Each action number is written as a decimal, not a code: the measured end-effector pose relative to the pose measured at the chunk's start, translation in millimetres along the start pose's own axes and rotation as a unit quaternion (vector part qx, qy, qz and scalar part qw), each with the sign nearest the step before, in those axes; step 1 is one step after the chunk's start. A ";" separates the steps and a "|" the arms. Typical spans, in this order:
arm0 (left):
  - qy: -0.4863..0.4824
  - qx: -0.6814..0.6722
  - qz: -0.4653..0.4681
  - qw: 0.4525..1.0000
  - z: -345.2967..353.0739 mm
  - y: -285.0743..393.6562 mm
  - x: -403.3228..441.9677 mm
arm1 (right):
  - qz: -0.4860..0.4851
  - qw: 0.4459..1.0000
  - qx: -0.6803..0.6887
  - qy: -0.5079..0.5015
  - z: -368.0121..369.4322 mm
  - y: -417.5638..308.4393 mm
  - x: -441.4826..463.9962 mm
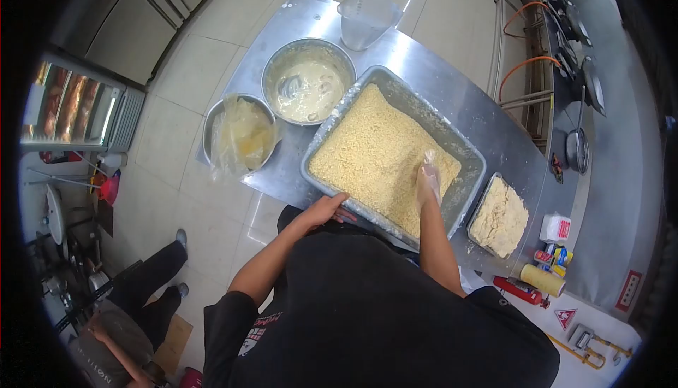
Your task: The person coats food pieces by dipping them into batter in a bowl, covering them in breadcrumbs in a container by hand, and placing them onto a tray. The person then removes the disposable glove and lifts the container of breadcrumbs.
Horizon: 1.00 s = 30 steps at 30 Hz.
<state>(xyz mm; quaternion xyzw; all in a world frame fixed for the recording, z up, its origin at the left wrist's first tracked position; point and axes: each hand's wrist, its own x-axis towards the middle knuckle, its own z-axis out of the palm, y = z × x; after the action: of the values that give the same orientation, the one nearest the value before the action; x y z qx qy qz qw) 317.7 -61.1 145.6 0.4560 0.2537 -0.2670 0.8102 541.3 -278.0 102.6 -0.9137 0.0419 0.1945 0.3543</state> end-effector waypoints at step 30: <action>0.017 0.097 0.007 0.995 -20.2 -34.2 33.1 | -0.068 0.842 0.528 -0.085 1.1 33.6 -0.9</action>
<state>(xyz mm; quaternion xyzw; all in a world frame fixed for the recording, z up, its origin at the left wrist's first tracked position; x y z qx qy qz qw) 315.7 -65.2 94.1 0.5384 0.2375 -0.2772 0.7595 532.9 -302.3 81.0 -0.5690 0.0462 0.1954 0.7975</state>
